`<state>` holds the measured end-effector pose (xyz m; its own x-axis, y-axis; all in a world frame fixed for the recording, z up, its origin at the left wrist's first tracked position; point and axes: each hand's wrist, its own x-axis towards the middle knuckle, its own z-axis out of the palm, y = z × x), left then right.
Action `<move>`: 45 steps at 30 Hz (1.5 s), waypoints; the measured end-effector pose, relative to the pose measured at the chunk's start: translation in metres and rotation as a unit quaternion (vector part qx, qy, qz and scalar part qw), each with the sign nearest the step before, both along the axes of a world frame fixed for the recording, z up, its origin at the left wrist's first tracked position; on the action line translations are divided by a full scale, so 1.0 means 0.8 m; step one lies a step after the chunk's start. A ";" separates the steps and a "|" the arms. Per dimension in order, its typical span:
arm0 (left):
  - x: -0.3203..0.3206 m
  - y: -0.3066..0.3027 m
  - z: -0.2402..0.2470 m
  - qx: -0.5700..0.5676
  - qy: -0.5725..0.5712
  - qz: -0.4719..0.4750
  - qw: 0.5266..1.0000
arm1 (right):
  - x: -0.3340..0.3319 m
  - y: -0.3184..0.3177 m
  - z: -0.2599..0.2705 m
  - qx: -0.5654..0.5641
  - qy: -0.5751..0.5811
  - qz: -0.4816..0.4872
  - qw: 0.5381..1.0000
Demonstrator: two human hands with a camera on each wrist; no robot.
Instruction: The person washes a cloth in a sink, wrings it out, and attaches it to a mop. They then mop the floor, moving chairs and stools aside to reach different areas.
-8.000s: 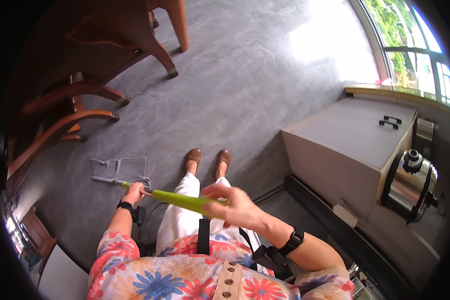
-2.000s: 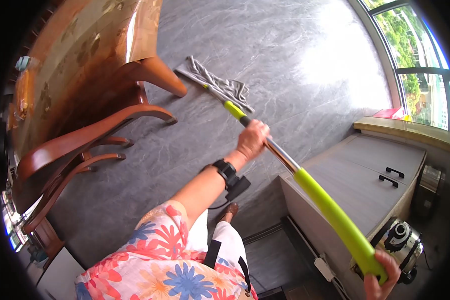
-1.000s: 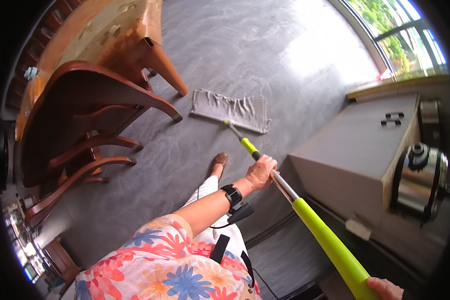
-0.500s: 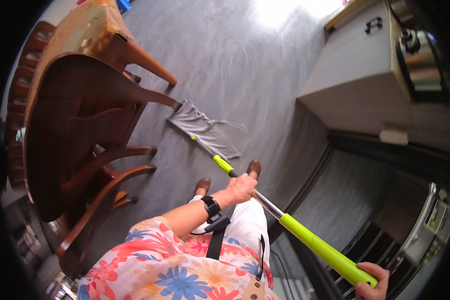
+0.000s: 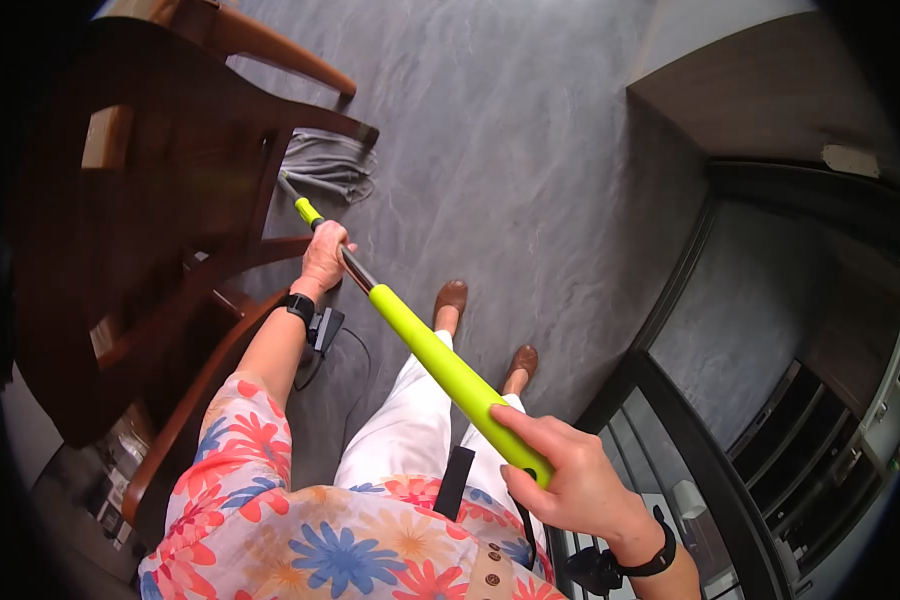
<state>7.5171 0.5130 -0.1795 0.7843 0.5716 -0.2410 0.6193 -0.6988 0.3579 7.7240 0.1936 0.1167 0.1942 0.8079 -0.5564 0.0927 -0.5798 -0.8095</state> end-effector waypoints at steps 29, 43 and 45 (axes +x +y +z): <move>0.019 -0.534 0.125 -0.201 -0.119 0.012 0.972 | -0.109 -0.317 0.302 -0.168 -0.271 -0.176 0.931; -0.371 -0.519 0.024 -0.231 0.060 0.182 0.954 | -0.214 -0.173 0.114 -0.237 0.026 0.176 0.955; -0.412 -0.525 -0.003 -0.223 0.114 0.163 0.954 | -0.234 -0.172 0.080 -0.236 0.046 0.187 0.952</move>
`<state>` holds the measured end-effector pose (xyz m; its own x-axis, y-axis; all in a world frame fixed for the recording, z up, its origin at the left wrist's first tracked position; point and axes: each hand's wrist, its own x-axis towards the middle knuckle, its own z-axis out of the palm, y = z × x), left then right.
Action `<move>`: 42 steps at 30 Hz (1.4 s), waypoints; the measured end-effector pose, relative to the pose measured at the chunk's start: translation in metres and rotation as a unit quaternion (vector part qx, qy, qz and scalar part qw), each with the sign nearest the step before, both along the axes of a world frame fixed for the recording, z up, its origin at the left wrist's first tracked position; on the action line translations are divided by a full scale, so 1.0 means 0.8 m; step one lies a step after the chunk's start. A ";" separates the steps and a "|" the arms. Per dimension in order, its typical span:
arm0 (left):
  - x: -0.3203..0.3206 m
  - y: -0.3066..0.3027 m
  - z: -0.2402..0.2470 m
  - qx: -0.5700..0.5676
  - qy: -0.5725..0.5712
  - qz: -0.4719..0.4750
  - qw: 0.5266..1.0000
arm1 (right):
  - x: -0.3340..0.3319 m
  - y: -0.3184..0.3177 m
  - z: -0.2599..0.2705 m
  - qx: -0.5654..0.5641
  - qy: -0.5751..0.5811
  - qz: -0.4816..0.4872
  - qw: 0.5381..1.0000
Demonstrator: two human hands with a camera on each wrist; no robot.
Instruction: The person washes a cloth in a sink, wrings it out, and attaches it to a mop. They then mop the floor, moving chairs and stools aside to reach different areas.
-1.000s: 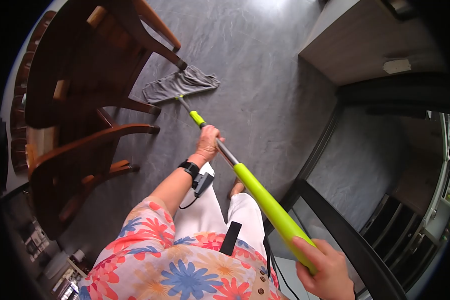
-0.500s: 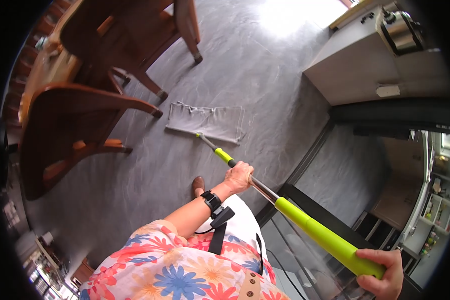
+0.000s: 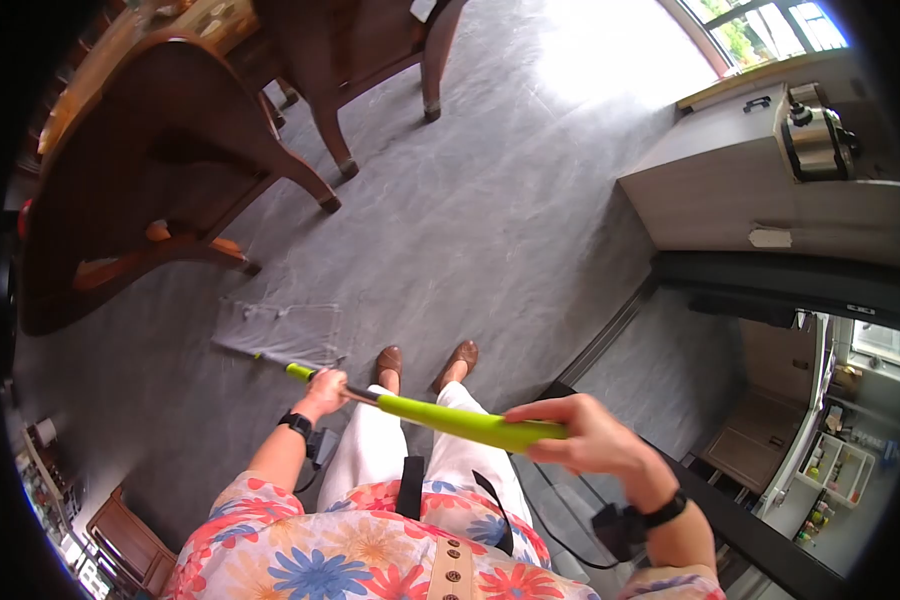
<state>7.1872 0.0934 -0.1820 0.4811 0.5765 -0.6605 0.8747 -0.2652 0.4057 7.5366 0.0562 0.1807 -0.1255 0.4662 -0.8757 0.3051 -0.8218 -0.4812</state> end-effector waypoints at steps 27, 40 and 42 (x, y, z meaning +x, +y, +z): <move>0.833 0.100 0.362 0.098 -0.275 -0.323 0.900 | 0.502 -0.344 0.304 0.390 -0.404 -0.421 0.713; 1.151 0.306 0.298 0.218 -0.320 -0.355 0.851 | 0.554 -0.107 0.174 0.240 -0.378 -0.507 0.737; 1.191 0.339 0.242 0.237 -0.308 -0.348 0.853 | 0.587 -0.058 0.134 0.216 -0.330 -0.524 0.755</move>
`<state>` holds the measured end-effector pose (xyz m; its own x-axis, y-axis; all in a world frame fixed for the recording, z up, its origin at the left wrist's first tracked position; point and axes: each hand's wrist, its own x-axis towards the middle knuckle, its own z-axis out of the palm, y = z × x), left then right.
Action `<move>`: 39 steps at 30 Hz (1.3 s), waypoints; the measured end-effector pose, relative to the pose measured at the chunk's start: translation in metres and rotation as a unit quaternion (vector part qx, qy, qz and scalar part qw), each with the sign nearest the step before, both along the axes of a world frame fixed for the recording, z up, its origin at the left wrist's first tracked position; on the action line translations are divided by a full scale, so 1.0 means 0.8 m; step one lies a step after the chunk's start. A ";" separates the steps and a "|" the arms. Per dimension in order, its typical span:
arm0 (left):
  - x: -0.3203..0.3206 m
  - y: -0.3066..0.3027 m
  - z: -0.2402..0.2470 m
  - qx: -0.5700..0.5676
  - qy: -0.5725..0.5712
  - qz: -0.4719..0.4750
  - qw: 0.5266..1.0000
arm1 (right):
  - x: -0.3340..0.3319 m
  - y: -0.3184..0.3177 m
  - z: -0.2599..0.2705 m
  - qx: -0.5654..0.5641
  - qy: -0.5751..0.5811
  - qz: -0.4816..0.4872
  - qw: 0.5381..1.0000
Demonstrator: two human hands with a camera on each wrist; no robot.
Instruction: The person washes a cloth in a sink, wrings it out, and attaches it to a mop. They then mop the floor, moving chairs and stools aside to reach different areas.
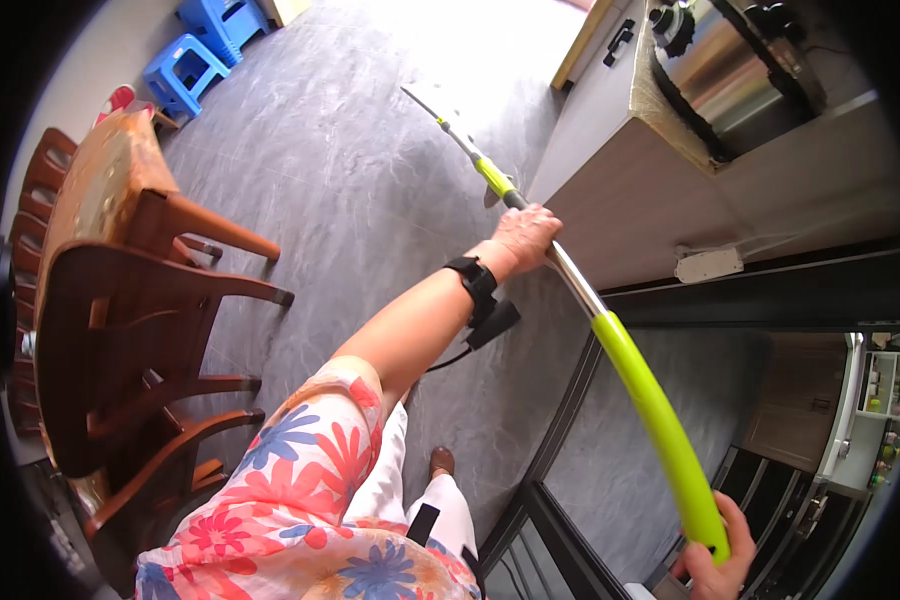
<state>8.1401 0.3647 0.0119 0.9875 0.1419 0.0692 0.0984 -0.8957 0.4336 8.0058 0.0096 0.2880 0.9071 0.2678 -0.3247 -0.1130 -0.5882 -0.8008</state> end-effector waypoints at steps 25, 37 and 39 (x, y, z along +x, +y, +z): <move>-0.326 -0.153 -0.117 -0.210 -0.034 0.262 0.941 | -0.039 0.006 0.040 -0.047 -0.012 0.245 0.968; -0.560 -0.275 -0.106 -0.288 0.028 0.368 0.884 | -0.123 -0.004 0.053 -0.078 0.050 0.373 0.923; -0.606 -0.284 -0.111 -0.293 0.030 0.392 0.872 | -0.159 0.007 0.038 -0.075 0.050 0.394 0.915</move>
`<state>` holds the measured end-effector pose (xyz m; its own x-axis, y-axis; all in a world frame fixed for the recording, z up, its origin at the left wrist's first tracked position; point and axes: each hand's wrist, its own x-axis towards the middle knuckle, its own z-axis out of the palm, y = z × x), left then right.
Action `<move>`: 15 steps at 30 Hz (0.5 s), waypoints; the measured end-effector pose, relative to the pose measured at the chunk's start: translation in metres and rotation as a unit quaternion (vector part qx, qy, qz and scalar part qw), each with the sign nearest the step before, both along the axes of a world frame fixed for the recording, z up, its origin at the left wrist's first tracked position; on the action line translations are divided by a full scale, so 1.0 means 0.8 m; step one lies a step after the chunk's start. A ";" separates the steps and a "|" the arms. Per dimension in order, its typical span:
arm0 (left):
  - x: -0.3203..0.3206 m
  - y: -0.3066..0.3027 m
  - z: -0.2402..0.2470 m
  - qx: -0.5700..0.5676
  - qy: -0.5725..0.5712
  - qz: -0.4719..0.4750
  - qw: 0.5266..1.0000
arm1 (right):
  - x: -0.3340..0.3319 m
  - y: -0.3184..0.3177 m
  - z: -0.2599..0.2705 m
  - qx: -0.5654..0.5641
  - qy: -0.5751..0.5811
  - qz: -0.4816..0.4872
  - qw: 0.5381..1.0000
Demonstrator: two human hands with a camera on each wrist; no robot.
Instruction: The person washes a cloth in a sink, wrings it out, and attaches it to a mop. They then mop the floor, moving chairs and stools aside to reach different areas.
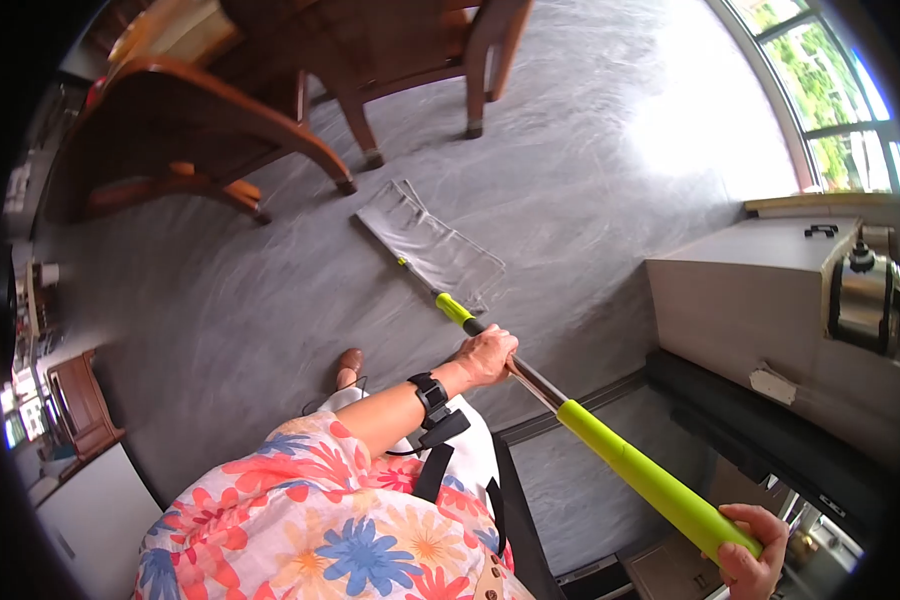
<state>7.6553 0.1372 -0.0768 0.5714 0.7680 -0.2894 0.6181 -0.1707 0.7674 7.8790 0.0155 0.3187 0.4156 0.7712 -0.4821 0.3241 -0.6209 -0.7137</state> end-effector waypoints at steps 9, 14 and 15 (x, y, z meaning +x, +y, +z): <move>-0.357 -0.061 -0.089 0.062 0.088 0.091 0.990 | -0.262 0.051 -0.110 -0.168 0.093 0.068 0.979; -0.601 -0.096 -0.187 0.062 0.231 0.102 0.966 | -0.435 0.067 -0.227 -0.217 0.165 0.220 0.937; -0.632 -0.104 -0.182 0.072 0.274 0.117 0.952 | -0.460 0.063 -0.249 -0.194 0.190 0.249 0.930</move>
<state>7.1494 0.0543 -0.2226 0.1739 0.9094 -0.3778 0.9528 -0.0585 0.2978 7.5108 0.0657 0.1197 -0.2024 0.5609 -0.8028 0.4105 -0.6957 -0.5895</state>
